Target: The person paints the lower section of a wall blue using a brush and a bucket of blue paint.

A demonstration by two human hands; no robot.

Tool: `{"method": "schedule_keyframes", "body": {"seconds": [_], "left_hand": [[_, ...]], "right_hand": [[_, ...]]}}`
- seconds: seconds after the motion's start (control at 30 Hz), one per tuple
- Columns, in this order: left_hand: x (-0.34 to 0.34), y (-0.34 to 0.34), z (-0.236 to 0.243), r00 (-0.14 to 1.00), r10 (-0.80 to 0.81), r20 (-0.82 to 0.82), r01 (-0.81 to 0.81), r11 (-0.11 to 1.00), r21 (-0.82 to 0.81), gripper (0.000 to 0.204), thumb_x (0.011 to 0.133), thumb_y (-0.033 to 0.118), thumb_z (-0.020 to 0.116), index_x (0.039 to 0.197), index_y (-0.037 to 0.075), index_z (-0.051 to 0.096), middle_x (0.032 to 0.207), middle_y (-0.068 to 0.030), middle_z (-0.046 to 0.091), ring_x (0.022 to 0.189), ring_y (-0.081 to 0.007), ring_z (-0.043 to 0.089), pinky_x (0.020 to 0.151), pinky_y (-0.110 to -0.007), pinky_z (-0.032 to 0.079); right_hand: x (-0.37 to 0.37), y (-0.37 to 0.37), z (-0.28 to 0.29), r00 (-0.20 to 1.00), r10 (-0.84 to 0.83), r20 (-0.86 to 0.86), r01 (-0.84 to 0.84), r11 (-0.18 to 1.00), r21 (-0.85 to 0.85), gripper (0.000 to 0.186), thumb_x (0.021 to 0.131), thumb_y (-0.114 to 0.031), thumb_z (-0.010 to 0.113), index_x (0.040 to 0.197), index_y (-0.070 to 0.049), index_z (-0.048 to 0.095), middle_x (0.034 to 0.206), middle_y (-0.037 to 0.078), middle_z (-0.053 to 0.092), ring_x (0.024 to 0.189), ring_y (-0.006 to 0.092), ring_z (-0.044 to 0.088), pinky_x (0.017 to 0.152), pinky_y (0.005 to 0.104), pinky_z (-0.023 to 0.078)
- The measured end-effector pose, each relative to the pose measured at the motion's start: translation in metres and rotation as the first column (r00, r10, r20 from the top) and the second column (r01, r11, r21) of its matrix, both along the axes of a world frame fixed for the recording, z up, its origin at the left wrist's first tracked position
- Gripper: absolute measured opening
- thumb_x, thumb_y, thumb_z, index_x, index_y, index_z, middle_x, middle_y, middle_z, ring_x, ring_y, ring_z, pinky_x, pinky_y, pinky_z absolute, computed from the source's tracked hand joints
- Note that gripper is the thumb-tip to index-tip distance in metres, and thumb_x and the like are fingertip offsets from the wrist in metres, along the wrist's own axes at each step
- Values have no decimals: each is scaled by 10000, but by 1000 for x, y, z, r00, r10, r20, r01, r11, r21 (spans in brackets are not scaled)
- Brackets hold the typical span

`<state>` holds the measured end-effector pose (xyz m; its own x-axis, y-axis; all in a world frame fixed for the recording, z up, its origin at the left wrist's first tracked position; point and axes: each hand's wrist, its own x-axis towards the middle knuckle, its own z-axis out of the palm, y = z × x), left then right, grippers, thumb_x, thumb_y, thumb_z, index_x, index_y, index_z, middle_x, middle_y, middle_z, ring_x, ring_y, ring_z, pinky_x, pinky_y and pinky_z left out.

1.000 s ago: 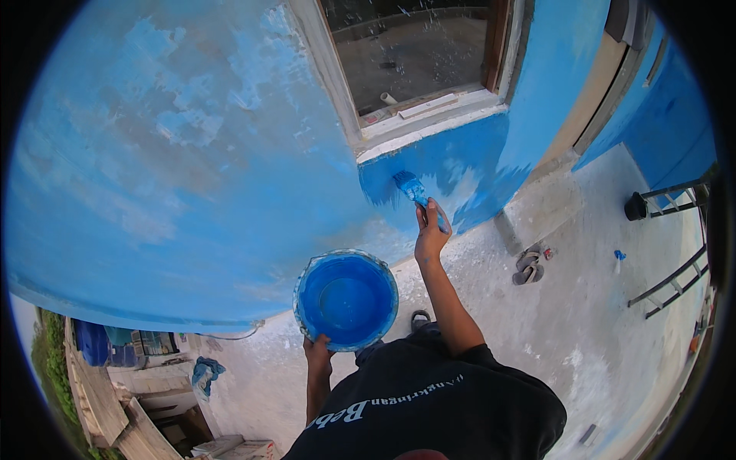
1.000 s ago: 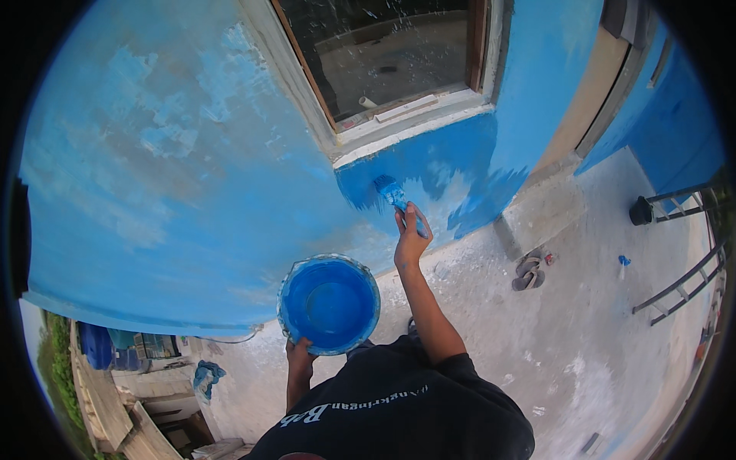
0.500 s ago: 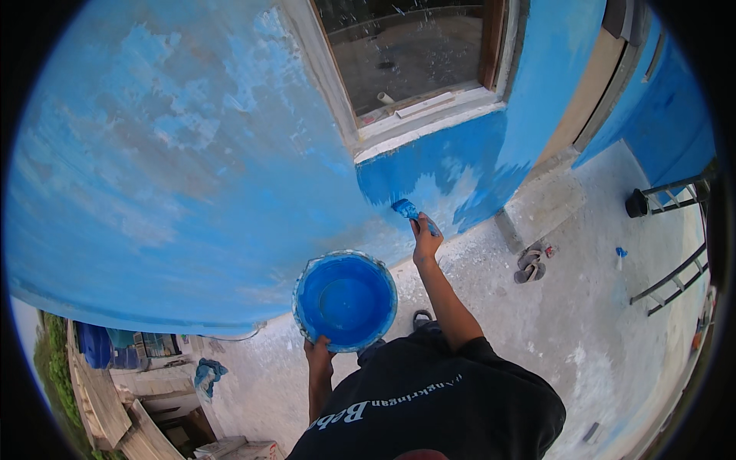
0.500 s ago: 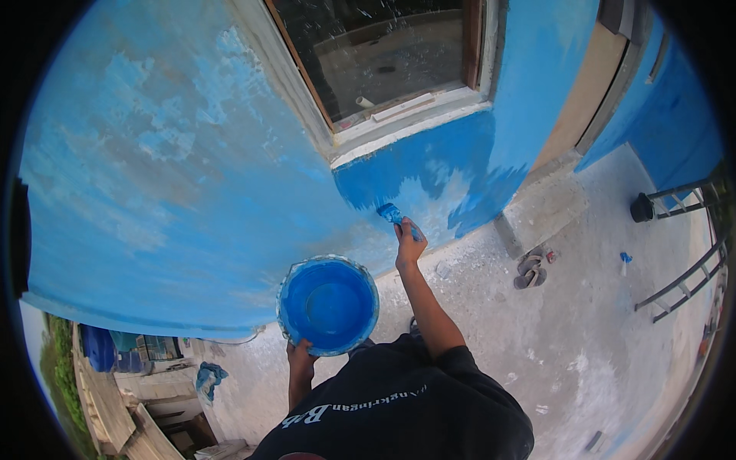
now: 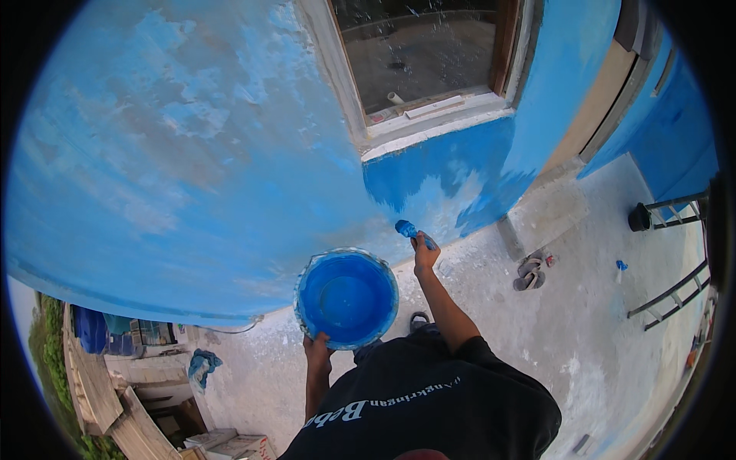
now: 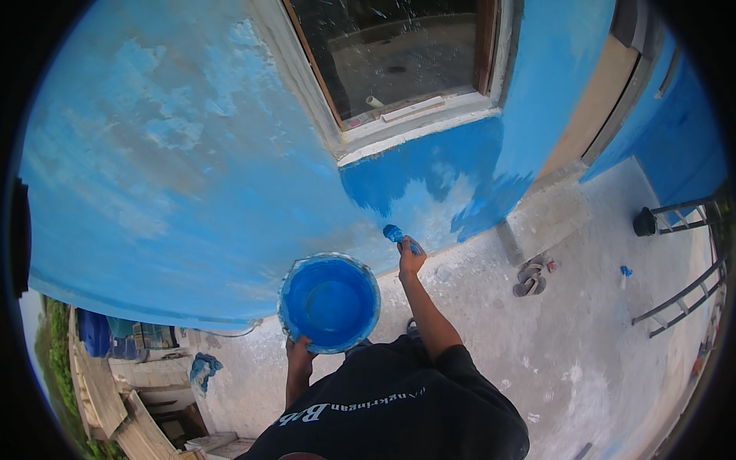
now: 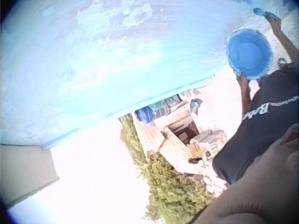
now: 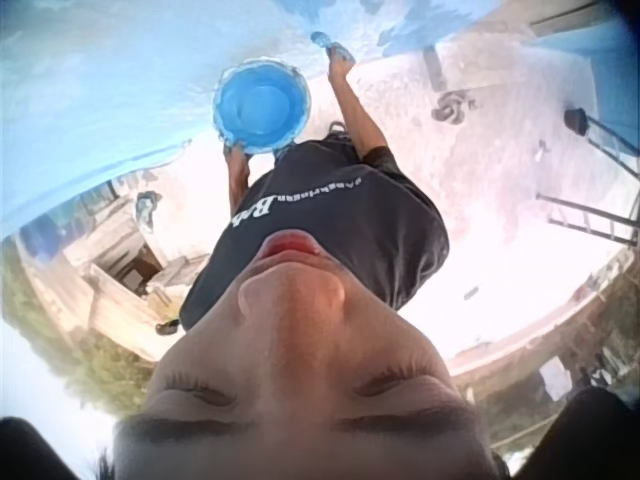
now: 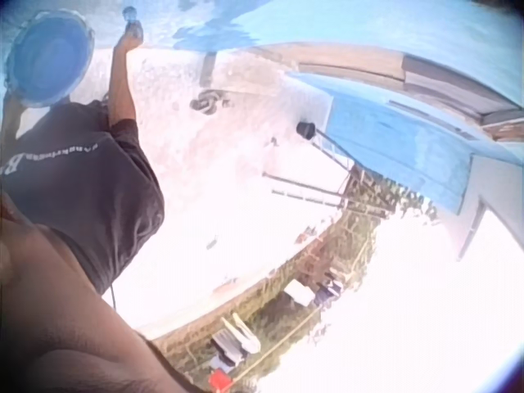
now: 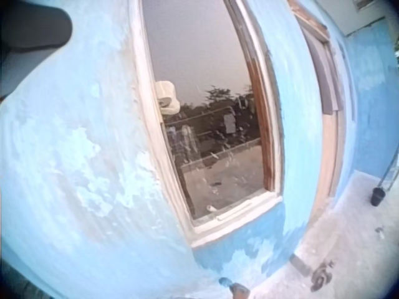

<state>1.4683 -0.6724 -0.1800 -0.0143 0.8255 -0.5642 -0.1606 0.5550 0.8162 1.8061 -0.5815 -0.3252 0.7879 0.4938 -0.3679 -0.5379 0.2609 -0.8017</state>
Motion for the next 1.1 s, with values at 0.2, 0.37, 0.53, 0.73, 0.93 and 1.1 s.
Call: {"method": "schedule_keyframes", "body": {"seconds": [0.2, 0.37, 0.53, 0.73, 0.93, 1.1], "left_hand": [[-7, -8, 1, 999, 27, -24, -27, 999, 27, 539, 792, 93, 555, 1311, 29, 428, 1151, -138, 570, 967, -280, 630, 728, -396, 583], [-7, -5, 1, 998, 14, -63, -14, 1000, 2, 530, 797, 96, 545, 1308, 24, 427, 1158, -143, 567, 971, -286, 627, 742, -408, 580], [-3, -3, 7, 996, 52, -68, -54, 998, -36, 550, 738, 40, 514, 1283, 31, 438, 1077, -120, 577, 907, -258, 620, 709, -386, 567], [-2, -2, 1, 999, 32, 0, -32, 999, 10, 564, 785, 87, 557, 1327, 36, 411, 1172, -141, 562, 992, -284, 621, 754, -400, 577], [1, -4, 4, 1000, 22, 18, -22, 1000, 17, 600, 768, 108, 581, 1336, 32, 402, 1178, -140, 560, 988, -281, 627, 749, -390, 578], [1, -1, 0, 1000, 28, -1, -28, 1000, -1, 607, 757, 127, 588, 1327, 21, 407, 1170, -138, 564, 984, -279, 628, 747, -388, 579]], "right_hand": [[-14, 5, 93, 999, 47, -24, -40, 974, 223, 336, 878, -154, 682, 1085, 101, 612, 1021, 179, 643, 909, 224, 662, 835, 290, 569], [-11, 4, 142, 997, 66, 44, -77, 939, 334, 374, 873, -177, 695, 1103, 103, 603, 1032, 177, 647, 937, 237, 664, 842, 285, 559], [-20, 1, 61, 998, 50, 26, -52, 995, 83, 343, 859, -141, 696, 1082, 106, 610, 941, 165, 668, 836, 228, 682, 779, 279, 572], [-16, -24, -10, 918, 59, -393, -114, 986, -119, 221, 843, -65, 656, 982, 99, 608, 879, 179, 672, 757, 237, 688, 660, 273, 591], [-6, -57, -29, 773, 332, -541, -372, 928, 37, 193, 924, -101, 548, 995, 72, 594, 914, 164, 676, 759, 196, 686, 619, 211, 584], [-4, -89, -43, 586, 477, -654, -517, 843, 152, 243, 957, -143, 533, 1081, 64, 566, 938, 151, 672, 737, 141, 669, 585, 186, 566]]}}
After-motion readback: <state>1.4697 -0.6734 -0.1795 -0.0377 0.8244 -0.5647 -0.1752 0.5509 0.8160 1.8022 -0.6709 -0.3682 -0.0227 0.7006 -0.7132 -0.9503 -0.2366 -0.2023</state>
